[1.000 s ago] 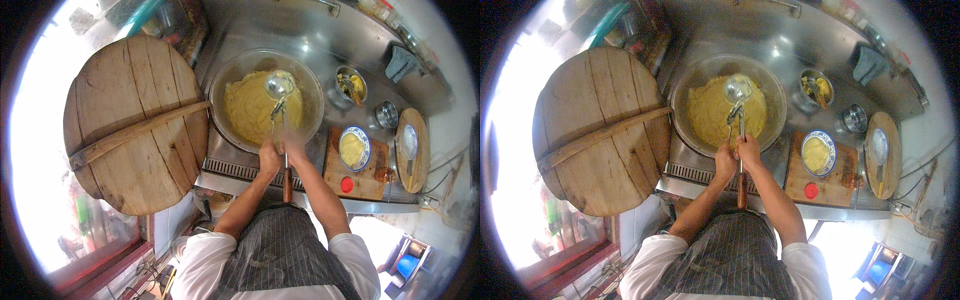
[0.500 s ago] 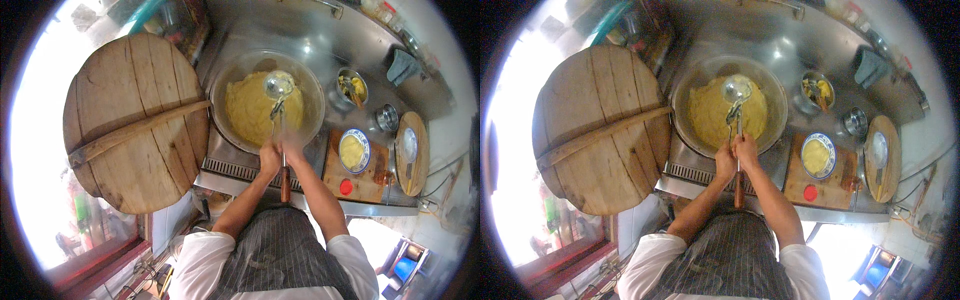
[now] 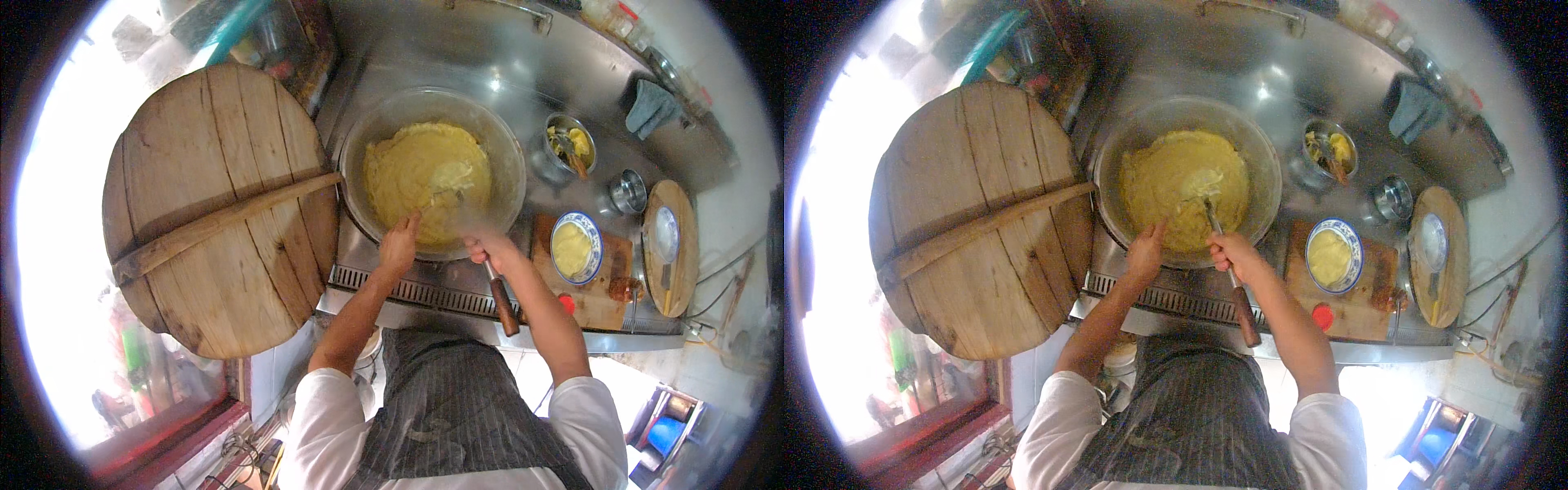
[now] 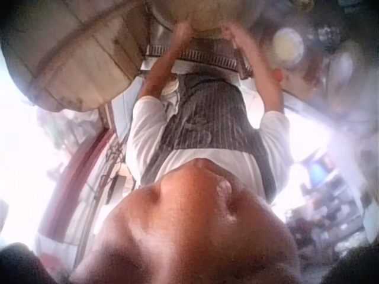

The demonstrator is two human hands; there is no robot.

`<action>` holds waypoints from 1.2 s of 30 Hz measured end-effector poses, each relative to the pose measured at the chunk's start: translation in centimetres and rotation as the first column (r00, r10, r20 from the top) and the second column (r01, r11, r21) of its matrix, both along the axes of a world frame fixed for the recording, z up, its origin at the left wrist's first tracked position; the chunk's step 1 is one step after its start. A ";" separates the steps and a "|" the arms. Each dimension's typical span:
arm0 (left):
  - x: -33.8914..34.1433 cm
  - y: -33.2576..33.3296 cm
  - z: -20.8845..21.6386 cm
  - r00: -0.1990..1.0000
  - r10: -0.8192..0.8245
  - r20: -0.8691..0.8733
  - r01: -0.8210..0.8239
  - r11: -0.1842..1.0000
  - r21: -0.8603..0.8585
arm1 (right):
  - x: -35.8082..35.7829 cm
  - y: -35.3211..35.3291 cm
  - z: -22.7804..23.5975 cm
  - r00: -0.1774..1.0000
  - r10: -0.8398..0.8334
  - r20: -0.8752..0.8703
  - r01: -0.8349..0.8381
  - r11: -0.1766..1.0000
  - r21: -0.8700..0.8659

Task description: The person picks up a jar of chili, spoons a small amount onto a wooden board, then ladles steamed custard from a large pot into a bowl and adds sauce and seasonings to it.

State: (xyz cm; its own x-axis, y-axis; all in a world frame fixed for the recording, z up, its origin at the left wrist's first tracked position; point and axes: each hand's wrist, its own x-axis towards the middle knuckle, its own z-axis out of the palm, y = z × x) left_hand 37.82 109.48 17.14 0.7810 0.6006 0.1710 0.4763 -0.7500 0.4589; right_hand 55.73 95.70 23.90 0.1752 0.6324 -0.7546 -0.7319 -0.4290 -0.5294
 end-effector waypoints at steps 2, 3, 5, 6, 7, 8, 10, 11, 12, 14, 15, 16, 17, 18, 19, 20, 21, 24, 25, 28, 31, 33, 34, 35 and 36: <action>-1.5 0.8 -0.7 0.998 -0.065 -0.013 0.066 0.993 0.100 | 0.0 -0.6 1.7 0.996 0.034 -0.081 -0.033 0.999 0.013; -1.9 2.0 -1.8 0.997 -0.073 -0.037 0.077 0.987 0.138 | 0.0 -1.1 2.4 0.993 0.078 -0.085 -0.075 0.996 0.037; -0.8 3.6 -1.1 0.986 -0.059 -0.158 0.075 0.993 0.097 | 0.1 -1.8 3.1 0.987 0.130 -0.096 -0.127 0.991 0.043; 0.5 4.2 1.7 0.965 -0.045 -0.258 0.052 0.998 0.019 | 0.1 -2.2 3.3 0.984 0.139 -0.107 -0.137 0.990 0.025; 1.3 4.5 3.2 0.936 -0.035 -0.351 0.017 0.998 -0.053 | 0.1 -2.4 3.7 0.982 0.152 -0.114 -0.152 0.988 0.008; 1.0 4.3 2.6 0.960 -0.100 -0.262 0.112 0.993 0.029 | -0.1 -2.9 4.1 0.983 0.166 -0.077 -0.169 0.985 -0.033; 0.2 4.5 1.2 0.966 -0.242 -0.094 0.257 0.938 0.234 | -0.4 -3.2 4.9 0.978 0.207 0.004 -0.205 0.974 -0.100; 1.0 5.1 0.8 0.971 -0.228 -0.076 0.240 0.938 0.252 | -0.2 -2.8 5.2 0.962 0.246 0.120 -0.232 0.966 -0.117; 1.1 5.1 0.3 0.974 -0.217 -0.070 0.228 0.941 0.250 | -0.6 -3.2 5.1 0.935 0.285 0.213 -0.257 0.955 -0.149; 2.7 5.5 2.4 0.955 -0.126 -0.268 0.138 0.990 0.027 | -0.2 -4.2 3.9 0.828 0.411 0.382 -0.356 0.911 -0.208; 2.6 5.7 2.3 0.954 -0.165 -0.249 0.186 0.980 0.064 | -0.2 -4.0 4.1 0.694 0.517 0.501 -0.401 0.855 -0.328; 2.2 5.9 2.0 0.951 -0.204 -0.232 0.232 0.967 0.102 | -0.5 -3.9 4.6 0.529 0.613 0.587 -0.415 0.790 -0.451; 2.1 6.0 1.8 0.946 -0.243 -0.216 0.277 0.951 0.141 | -0.8 -4.1 4.8 0.342 0.692 0.636 -0.398 0.720 -0.569; 2.9 6.1 2.8 0.950 -0.240 -0.198 0.268 0.955 0.129 | -0.3 -5.6 1.5 0.016 0.584 0.811 -0.329 0.769 -0.548; 2.7 5.6 3.9 0.953 -0.230 -0.200 0.253 0.962 0.100 | -0.5 -5.8 1.9 0.022 0.596 0.802 -0.313 0.766 -0.561; 2.6 5.2 4.3 0.955 -0.219 -0.202 0.237 0.969 0.071 | -0.6 -6.0 2.5 0.027 0.609 0.793 -0.297 0.762 -0.575; 2.5 5.4 4.3 0.968 -0.163 -0.191 0.177 0.983 0.058 | -1.0 -5.9 3.6 0.028 0.618 0.786 -0.287 0.758 -0.586; 3.2 5.9 4.6 0.996 -0.075 -0.038 0.076 0.996 0.037 | -1.3 -6.3 5.6 -0.029 0.677 0.736 -0.213 0.715 -0.666; 2.4 4.7 4.7 0.990 -0.122 0.071 0.119 0.992 0.040 | -1.3 -6.6 5.6 -0.031 0.685 0.727 -0.188 0.711 -0.678; 3.1 5.1 4.7 0.999 -0.029 -0.041 0.027 0.998 -0.062 | -0.8 -7.5 4.0 -0.041 0.606 0.795 -0.170 0.779 -0.603; 2.2 3.6 5.1 1.000 0.021 -0.013 -0.023 0.982 -0.186 | -1.2 -7.9 3.3 -0.038 0.605 0.795 -0.133 0.785 -0.604; 2.1 3.0 5.6 0.998 0.024 0.064 -0.010 0.976 -0.220 | -1.3 -7.6 3.3 -0.012 0.575 0.818 -0.121 0.811 -0.572; 2.2 2.9 5.9 0.997 0.036 0.062 -0.021 0.976 -0.219 | -1.3 -7.1 3.3 0.014 0.532 0.847 -0.131 0.840 -0.526; 2.3 3.0 6.0 0.997 0.047 0.061 -0.033 0.975 -0.218 | -1.6 -7.1 3.2 0.041 0.487 0.872 -0.139 0.867 -0.478; 3.1 4.2 6.0 0.994 0.094 0.046 -0.084 0.978 -0.192 | -1.5 -6.7 3.3 0.042 0.506 0.861 -0.130 0.858 -0.498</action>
State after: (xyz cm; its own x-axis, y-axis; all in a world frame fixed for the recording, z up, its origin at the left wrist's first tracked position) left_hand 40.96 113.64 23.10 0.7155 0.6930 0.0882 0.5074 -0.6023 0.6163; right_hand 54.23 89.01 27.21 0.6724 0.7000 -0.2406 0.5498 -0.6899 -0.4709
